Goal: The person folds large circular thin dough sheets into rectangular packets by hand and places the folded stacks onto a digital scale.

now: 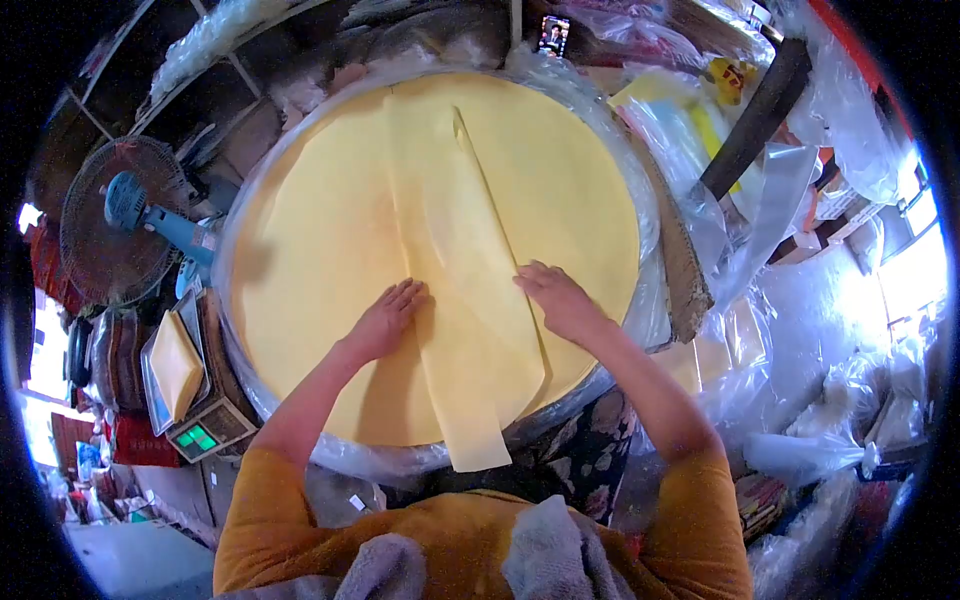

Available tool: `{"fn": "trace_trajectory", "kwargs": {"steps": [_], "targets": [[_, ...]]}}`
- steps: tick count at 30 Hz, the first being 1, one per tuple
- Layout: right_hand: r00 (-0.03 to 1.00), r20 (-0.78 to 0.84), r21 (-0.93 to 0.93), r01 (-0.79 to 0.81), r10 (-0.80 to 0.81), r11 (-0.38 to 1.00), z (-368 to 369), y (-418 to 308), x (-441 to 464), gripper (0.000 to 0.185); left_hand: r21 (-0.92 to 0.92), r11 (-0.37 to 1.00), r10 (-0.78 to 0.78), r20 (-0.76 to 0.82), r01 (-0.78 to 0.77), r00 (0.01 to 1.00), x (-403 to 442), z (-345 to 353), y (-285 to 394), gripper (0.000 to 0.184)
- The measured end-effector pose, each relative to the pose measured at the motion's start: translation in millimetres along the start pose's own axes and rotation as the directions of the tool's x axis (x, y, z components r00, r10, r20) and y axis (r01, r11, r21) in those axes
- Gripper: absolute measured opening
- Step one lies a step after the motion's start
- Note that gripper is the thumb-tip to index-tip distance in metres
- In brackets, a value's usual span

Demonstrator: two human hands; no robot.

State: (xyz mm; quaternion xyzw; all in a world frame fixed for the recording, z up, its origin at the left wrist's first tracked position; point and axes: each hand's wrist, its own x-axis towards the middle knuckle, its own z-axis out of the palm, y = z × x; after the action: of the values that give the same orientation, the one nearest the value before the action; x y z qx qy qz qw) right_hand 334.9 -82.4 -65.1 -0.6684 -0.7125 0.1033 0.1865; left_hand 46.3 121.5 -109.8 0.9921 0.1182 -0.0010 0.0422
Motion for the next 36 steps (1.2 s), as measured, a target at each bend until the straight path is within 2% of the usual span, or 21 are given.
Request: {"fn": "trace_trajectory", "kwargs": {"steps": [2, 3, 6, 8, 11, 12, 14, 15, 16, 17, 18, 19, 20, 21, 24, 27, 30, 33, 36], "targets": [[0.978, 0.179, -0.114, 0.125, -0.104, 0.986, -0.3, -5.1, 6.7, 0.056, -0.116, 0.993, -0.002, 0.057, 0.009, 0.998, -8.8, -21.8, 18.6, 0.061], [0.971, 0.212, -0.085, 0.126, -0.106, 0.988, 2.3, -4.8, 6.1, 0.056, -0.173, 0.985, 0.0, 0.086, 0.015, 0.996, -13.2, -29.9, 26.4, 0.062], [0.943, 0.313, -0.012, 0.125, -0.115, 0.992, 7.9, 1.4, 4.6, 0.055, -0.194, 0.978, 0.086, 0.063, -0.072, 0.994, -27.8, -31.2, 40.2, 0.068], [0.917, 0.38, 0.026, 0.119, -0.12, 0.993, 3.9, 6.4, 9.6, 0.054, -0.195, 0.978, 0.078, 0.018, -0.073, 0.997, -30.9, -30.3, 44.0, 0.066], [0.92, 0.357, 0.147, 0.113, -0.159, 0.983, -1.7, 7.7, 8.2, 0.046, -0.135, 0.982, 0.121, -0.08, -0.131, 0.989, -27.9, -15.8, 43.4, 0.056], [0.941, 0.304, 0.18, 0.098, -0.15, 0.979, 1.8, 9.7, 7.1, 0.043, -0.104, 0.982, 0.147, -0.113, -0.159, 0.983, -26.5, -6.6, 41.2, 0.052], [0.974, 0.195, 0.246, 0.07, -0.12, 0.967, 16.8, 16.8, 5.0, 0.035, -0.201, 0.974, 0.052, -0.244, -0.103, 0.968, -22.0, 11.0, 35.2, 0.041], [0.988, 0.151, 0.383, -0.047, -0.012, 0.922, 21.8, 18.8, 3.3, 0.033, -0.251, 0.965, 0.001, -0.305, -0.082, 0.952, -20.8, 18.0, 33.7, 0.036], [0.987, 0.124, 0.515, -0.153, 0.103, 0.843, 26.0, 19.3, 0.7, 0.032, -0.539, 0.842, -0.19, -0.264, 0.019, 0.946, -19.4, 17.9, 38.3, 0.034], [0.969, 0.113, 0.637, -0.241, 0.22, 0.732, 29.7, 19.1, -2.3, 0.031, -0.772, 0.627, -0.357, -0.165, 0.104, 0.919, -16.7, 18.0, 44.6, 0.032], [0.932, 0.119, 0.607, -0.342, 0.344, 0.717, 33.8, 19.2, -4.8, 0.03, -0.925, 0.343, -0.48, -0.021, 0.166, 0.877, -14.3, 17.8, 49.7, 0.03], [0.879, 0.121, 0.577, -0.44, 0.461, 0.688, 38.1, 18.7, -7.3, 0.03, -0.641, 0.767, -0.334, -0.442, -0.033, 0.832, -11.1, 26.7, 48.9, 0.027], [0.812, 0.12, 0.546, -0.535, 0.572, 0.645, 39.2, 13.9, -10.4, 0.031, -0.803, 0.551, -0.538, -0.134, 0.226, 0.832, -6.1, 12.3, 60.1, 0.028], [0.794, 0.112, 0.577, -0.542, 0.598, 0.611, 38.1, 7.8, -15.3, 0.032, -0.839, 0.271, -0.644, 0.207, 0.472, 0.737, -2.5, -2.7, 71.9, 0.029], [0.72, 0.047, 0.631, -0.558, 0.692, 0.539, 28.4, -19.3, -28.9, 0.038, -0.882, 0.224, -0.638, 0.188, 0.414, 0.747, -6.6, -5.4, 85.9, 0.031], [0.67, -0.132, 0.485, -0.599, 0.73, 0.637, 46.3, -19.6, -28.4, 0.052, -0.882, 0.196, -0.621, 0.227, 0.429, 0.75, -8.8, -3.0, 86.6, 0.034], [0.636, -0.143, 0.436, -0.647, 0.758, 0.625, 45.1, -30.0, -26.2, 0.052, -0.893, 0.191, -0.627, 0.208, 0.407, 0.751, -10.6, 3.6, 87.6, 0.037], [0.643, -0.135, 0.426, -0.649, 0.754, 0.63, 49.9, -31.6, -31.2, 0.047, -0.858, 0.22, -0.623, 0.243, 0.465, 0.744, -18.7, -4.0, 95.2, 0.038], [0.63, -0.104, 0.518, -0.626, 0.769, 0.583, 51.6, -34.9, -36.8, 0.044, -0.869, 0.176, -0.623, 0.266, 0.463, 0.736, -24.0, -5.4, 98.2, 0.048]]}}
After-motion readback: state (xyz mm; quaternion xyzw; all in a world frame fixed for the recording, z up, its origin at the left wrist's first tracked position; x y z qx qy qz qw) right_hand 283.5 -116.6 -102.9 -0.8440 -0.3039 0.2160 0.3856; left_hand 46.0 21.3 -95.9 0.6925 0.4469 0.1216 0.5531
